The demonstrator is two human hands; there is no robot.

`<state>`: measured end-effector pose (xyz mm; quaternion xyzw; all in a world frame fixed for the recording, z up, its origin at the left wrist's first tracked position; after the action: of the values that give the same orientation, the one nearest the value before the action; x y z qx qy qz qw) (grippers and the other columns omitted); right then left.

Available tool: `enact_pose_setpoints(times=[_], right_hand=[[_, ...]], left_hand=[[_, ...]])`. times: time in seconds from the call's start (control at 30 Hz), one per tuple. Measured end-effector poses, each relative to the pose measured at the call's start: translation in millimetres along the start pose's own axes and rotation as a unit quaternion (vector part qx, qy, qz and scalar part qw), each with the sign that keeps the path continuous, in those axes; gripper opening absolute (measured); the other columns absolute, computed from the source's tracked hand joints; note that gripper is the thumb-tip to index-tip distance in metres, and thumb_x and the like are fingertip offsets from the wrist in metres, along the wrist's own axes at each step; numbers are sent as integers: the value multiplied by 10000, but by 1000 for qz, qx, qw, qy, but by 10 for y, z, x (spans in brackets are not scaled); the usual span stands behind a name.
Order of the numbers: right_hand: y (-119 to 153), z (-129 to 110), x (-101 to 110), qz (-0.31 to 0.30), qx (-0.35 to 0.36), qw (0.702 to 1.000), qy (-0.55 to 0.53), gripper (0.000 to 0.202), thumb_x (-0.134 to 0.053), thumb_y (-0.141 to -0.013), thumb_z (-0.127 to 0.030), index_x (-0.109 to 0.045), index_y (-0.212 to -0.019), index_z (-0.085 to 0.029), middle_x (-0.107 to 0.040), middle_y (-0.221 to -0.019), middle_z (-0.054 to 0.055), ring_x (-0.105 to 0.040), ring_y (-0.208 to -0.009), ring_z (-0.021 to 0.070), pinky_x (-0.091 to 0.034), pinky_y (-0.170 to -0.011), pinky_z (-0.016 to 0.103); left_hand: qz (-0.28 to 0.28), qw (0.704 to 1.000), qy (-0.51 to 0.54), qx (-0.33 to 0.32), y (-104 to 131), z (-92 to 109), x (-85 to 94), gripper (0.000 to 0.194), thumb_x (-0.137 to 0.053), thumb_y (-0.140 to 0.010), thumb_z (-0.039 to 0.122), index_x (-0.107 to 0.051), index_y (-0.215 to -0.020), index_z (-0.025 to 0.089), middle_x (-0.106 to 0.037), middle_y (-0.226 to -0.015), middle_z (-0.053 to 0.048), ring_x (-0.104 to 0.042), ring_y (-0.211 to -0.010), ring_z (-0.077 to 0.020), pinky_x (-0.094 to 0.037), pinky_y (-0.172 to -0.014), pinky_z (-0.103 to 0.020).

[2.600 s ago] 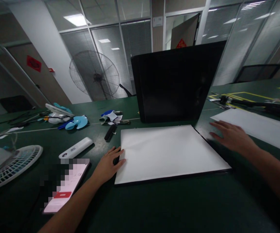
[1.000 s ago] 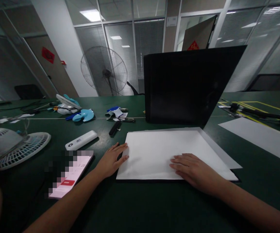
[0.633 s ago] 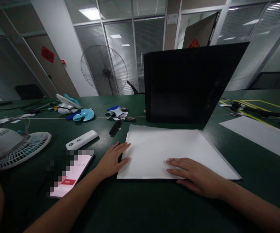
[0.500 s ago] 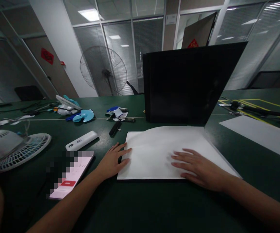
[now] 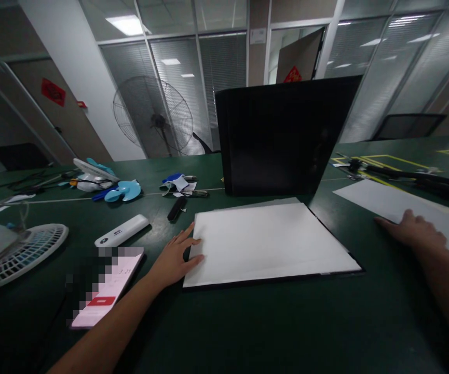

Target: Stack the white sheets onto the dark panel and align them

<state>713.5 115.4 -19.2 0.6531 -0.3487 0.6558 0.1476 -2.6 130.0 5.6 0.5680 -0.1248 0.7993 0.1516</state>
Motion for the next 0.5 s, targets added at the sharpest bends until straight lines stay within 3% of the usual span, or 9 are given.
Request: enact_pose_setpoints(times=[0.13, 0.3, 0.37, 0.5], right_hand=[[-63, -41, -58, -65, -47, 997, 7, 681, -549, -907, -635, -678, -1295, -90, -632, -1157, 348, -594, -1137, 437, -408, -824, 564], [25, -230, 71, -75, -56, 996, 12, 376, -517, -892, -258, -738, -1139, -80, -662, -1057, 330, -668, -1002, 377, -448, -762, 494], [137, -312, 175, -46, -45, 998, 5, 400, -473, -882, -200, -712, -1175, -67, -670, -1024, 312, -682, -963, 368, -464, -746, 471], [437, -568, 483, 70, -17, 997, -17, 527, -315, -988, -273, -520, -1428, -67, -681, -982, 277, -694, -900, 387, -481, -713, 462]], left_hand=[[-23, 1000, 11, -9, 4, -39, -25, 589, -545, -953, 620, -589, -1422, 267, -366, -1652, -23, -220, -1551, -386, -256, -1225, -625], [-27, 999, 12, -13, 17, -15, 1, 600, -536, -957, 611, -568, -1447, 267, -370, -1649, -12, -215, -1550, -395, -245, -1233, -616], [-31, 999, 14, -15, 23, -6, 15, 616, -532, -960, 617, -542, -1477, 283, -365, -1650, -9, -213, -1551, -395, -243, -1231, -624], [-40, 999, 18, -13, 28, -38, 20, 631, -536, -956, 636, -514, -1505, 327, -344, -1657, 9, -189, -1556, -402, -237, -1223, -653]])
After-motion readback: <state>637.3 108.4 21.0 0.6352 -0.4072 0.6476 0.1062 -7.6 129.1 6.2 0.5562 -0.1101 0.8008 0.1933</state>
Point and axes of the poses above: each hand's wrist, its own y-axis away from the middle knuckle, its own x-axis out of the back of the hand, z = x × y, the point moved 3 cm from there along -y, towards the middle knuckle
